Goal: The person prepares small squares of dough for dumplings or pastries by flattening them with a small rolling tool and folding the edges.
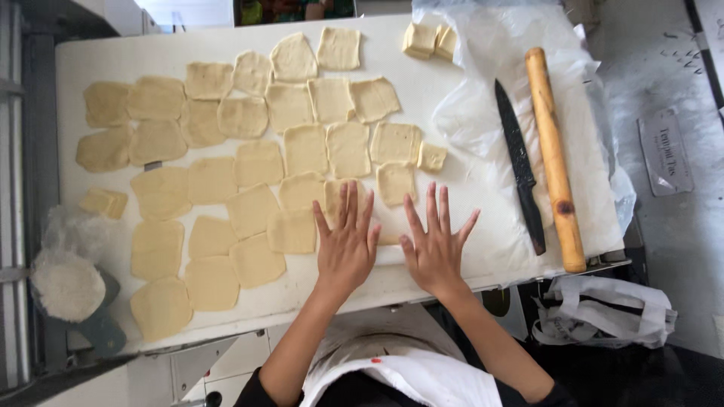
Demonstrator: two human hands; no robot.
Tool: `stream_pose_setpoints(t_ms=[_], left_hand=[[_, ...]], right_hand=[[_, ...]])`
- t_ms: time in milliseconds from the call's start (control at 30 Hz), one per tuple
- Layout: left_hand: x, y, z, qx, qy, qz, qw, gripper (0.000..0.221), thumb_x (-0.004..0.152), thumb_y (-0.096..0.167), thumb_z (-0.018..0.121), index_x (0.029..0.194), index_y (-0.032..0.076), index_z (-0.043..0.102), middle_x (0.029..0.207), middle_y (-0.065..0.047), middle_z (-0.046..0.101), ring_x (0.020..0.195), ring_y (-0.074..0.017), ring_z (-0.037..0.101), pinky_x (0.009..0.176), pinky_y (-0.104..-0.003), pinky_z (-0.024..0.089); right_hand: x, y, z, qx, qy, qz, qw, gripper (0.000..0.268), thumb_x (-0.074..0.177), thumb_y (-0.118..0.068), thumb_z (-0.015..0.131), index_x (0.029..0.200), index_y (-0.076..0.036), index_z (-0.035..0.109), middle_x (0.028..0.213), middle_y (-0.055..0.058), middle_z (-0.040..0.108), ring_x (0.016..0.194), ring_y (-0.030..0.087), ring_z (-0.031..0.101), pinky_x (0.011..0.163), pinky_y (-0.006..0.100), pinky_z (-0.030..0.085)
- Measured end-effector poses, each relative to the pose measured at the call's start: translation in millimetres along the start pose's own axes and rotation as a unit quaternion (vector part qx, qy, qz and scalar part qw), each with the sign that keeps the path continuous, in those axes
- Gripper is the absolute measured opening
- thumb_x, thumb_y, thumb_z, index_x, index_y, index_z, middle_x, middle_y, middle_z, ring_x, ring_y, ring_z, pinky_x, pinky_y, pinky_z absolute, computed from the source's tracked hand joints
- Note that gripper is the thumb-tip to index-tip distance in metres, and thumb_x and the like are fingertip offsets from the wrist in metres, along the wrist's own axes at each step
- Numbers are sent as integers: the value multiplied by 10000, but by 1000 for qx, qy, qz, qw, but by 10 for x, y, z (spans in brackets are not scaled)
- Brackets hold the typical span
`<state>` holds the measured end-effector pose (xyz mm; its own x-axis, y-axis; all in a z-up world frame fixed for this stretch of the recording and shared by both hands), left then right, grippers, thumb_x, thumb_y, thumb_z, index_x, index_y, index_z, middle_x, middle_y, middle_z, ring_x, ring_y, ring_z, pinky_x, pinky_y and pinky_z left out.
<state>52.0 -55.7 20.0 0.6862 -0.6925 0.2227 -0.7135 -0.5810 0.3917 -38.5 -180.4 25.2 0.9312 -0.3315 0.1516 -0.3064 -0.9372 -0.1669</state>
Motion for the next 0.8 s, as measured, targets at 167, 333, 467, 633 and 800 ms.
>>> stream_pose_setpoints(t_ms=[167,333,467,633,800], left_hand=[[265,-184,18,-31,1,-48,998,614,1108,364,318,1639,63,252,1731,-130,156,1610,-252,90,1256,-615,-55],[159,-43,-83,-2,-14,-26,1000,647,1079,380,315,1612,26,218,1706,-114,161,1579,-239,84,1220,-600,-90],[381,-221,-34,-25,-1,-48,999,628,1140,367,294,1660,26,206,1748,-115,151,1626,-228,84,1284,-569,-67],[-143,-3,66,21,-75,-24,997,757,1035,469,346,1634,41,168,1718,-113,136,1585,-241,69,1243,-559,-14],[-206,4,46,-20,-68,-25,997,821,1022,538,377,1624,34,137,1713,-123,111,1585,-221,50,1245,-578,-24]], right_hand=[[452,205,145,46,-13,49,998,671,1082,-538,193,1668,-213,223,1742,129,71,1602,348,4,1119,768,-154],[380,91,64,1,-3,30,1000,688,1069,-580,132,1664,-238,188,1745,48,66,1611,279,9,1142,740,-166],[601,211,182,28,-23,60,998,666,1089,-546,107,1673,-236,187,1754,63,76,1618,300,15,1151,746,-157],[-59,-71,50,-8,-33,-67,997,703,1030,-575,166,1641,-229,195,1722,34,139,1589,239,91,1182,724,-85],[-95,-4,82,27,-74,-59,995,675,1078,-550,134,1657,-204,172,1738,33,123,1608,236,98,1217,698,-82]])
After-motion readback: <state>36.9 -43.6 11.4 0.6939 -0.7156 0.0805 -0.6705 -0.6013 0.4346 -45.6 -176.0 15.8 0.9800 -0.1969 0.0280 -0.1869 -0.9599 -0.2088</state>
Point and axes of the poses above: each hand's wrist, its own x-axis towards the middle knuckle, its own z-axis out of the palm, y = z × x, the point moved 8 cm from there along x, towards the middle knuckle
